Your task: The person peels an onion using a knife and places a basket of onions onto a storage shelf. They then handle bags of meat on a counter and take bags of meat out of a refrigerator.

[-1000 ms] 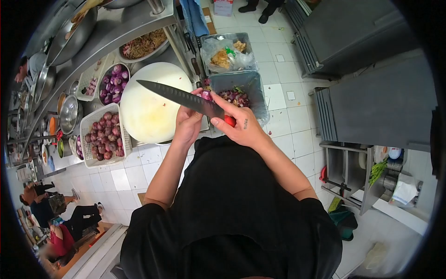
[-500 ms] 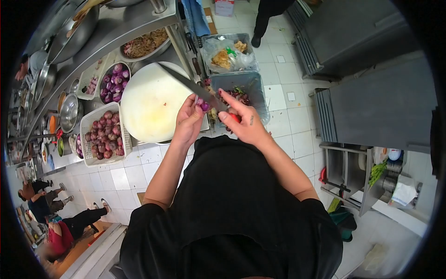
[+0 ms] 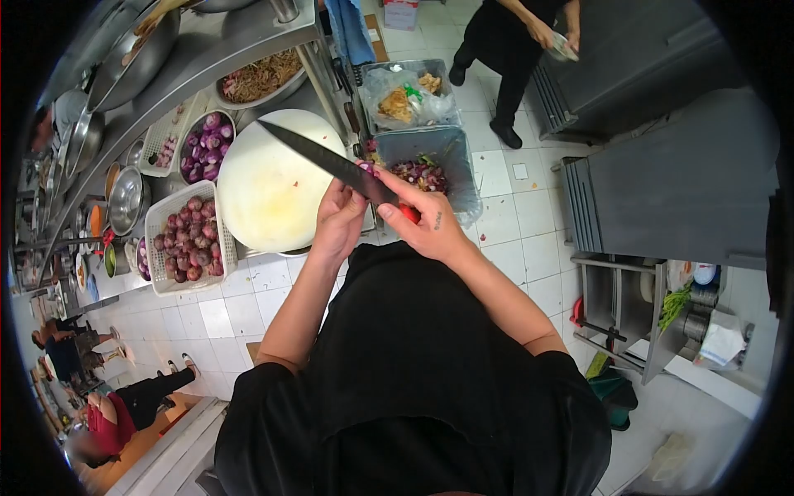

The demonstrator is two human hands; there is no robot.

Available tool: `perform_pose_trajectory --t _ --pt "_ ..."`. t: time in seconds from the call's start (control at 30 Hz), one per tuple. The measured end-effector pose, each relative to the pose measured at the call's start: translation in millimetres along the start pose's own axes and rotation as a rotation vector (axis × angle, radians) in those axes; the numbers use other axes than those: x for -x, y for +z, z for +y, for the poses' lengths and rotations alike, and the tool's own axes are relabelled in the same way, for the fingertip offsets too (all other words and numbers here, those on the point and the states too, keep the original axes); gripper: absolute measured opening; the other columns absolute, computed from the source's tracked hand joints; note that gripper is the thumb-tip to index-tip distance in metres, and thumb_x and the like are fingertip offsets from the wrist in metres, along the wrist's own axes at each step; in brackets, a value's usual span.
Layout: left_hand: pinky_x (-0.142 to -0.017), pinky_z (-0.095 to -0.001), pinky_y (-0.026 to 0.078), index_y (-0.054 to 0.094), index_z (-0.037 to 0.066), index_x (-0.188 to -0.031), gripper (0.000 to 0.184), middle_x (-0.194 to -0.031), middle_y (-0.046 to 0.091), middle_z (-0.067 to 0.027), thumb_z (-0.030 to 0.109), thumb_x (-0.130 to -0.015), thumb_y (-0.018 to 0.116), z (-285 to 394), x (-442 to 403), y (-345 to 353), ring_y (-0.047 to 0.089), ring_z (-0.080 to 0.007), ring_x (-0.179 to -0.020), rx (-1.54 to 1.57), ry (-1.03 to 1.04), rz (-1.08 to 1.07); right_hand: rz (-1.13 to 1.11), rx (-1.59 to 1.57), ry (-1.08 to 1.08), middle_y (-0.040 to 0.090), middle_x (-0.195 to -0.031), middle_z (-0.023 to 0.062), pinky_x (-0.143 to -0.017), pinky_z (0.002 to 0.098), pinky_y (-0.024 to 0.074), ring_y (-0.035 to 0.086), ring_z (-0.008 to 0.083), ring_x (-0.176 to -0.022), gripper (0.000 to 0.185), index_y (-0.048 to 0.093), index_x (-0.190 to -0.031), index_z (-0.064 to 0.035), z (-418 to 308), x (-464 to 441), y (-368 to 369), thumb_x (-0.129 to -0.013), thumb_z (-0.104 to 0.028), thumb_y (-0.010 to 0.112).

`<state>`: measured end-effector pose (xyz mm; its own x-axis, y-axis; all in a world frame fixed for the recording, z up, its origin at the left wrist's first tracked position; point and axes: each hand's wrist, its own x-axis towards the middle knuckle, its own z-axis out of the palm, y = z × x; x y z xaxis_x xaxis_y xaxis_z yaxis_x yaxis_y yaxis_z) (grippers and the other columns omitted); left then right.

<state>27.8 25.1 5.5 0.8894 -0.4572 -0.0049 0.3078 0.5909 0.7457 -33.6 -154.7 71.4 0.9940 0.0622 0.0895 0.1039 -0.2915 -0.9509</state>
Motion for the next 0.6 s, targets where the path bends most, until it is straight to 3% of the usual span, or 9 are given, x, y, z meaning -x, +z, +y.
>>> perform_pose_trajectory --t 0.1,0.17,0.3,0.37,0.5,0.6 --pt "-0.116 -0.0385 0.034 0.04 0.002 -0.147 0.06 -0.139 0.051 -0.0094 0.015 -0.096 0.069 -2 0 2 0.049 -0.0219 -0.131 0.016 -0.007 0.004 0.056 -0.145 -0.002 0.044 -0.06 -0.0032 -0.055 0.0241 0.0355 0.038 0.009 -0.055 0.054 0.053 -0.147 -0.0078 21 -1 5 -0.097 -0.022 0.067" --pt "-0.116 -0.0401 0.035 0.04 0.002 -0.147 0.061 -0.14 0.051 -0.0097 0.019 -0.096 0.07 -2 -1 3 0.049 -0.0222 -0.131 0.004 -0.015 0.01 0.043 -0.262 0.128 0.046 -0.063 -0.0067 -0.053 0.0219 0.0353 0.04 0.0065 -0.055 0.048 0.054 -0.146 -0.0081 28 0 6 -0.102 -0.023 0.062" --pt "-0.117 -0.0424 0.035 0.038 0.001 -0.149 0.07 -0.145 0.051 -0.0129 0.028 -0.093 0.072 -4 0 -7 0.051 -0.0255 -0.133 0.021 -0.038 -0.018 -0.003 -0.553 0.276 0.047 -0.062 -0.0057 -0.047 0.022 0.0352 0.043 0.0048 -0.053 0.043 0.058 -0.143 -0.0088 19 3 -3 -0.106 -0.03 0.056" --pt "-0.115 -0.0439 0.037 0.037 0.003 -0.15 0.067 -0.139 0.053 -0.0125 0.026 -0.096 0.069 1 0 -10 0.053 -0.0249 -0.129 0.119 -0.079 -0.142 0.104 -0.642 0.39 0.048 -0.061 -0.0043 -0.043 0.0231 0.0346 0.044 0.0045 -0.05 0.043 0.06 -0.139 -0.0094 33 -1 -10 -0.108 -0.036 0.05" --pt "-0.115 -0.0436 0.038 0.034 0.003 -0.153 0.069 -0.139 0.055 -0.013 0.028 -0.098 0.067 3 -1 -10 0.054 -0.0265 -0.129 0.169 -0.098 -0.14 0.086 -0.492 0.449 0.048 -0.061 -0.005 -0.046 0.0237 0.036 0.044 0.005 -0.051 0.046 0.056 -0.143 -0.007 44 -6 -25 -0.107 -0.036 0.051" --pt "-0.114 -0.0427 0.039 0.032 0.006 -0.155 0.068 -0.141 0.054 -0.0119 0.032 -0.1 0.062 5 -6 -3 0.053 -0.0272 -0.129 0.16 -0.138 -0.097 0.191 -0.287 0.311 0.044 -0.061 -0.0043 -0.053 0.024 0.0372 0.041 0.0056 -0.055 0.054 0.048 -0.149 -0.0047 45 -1 -11 -0.103 -0.031 0.059"
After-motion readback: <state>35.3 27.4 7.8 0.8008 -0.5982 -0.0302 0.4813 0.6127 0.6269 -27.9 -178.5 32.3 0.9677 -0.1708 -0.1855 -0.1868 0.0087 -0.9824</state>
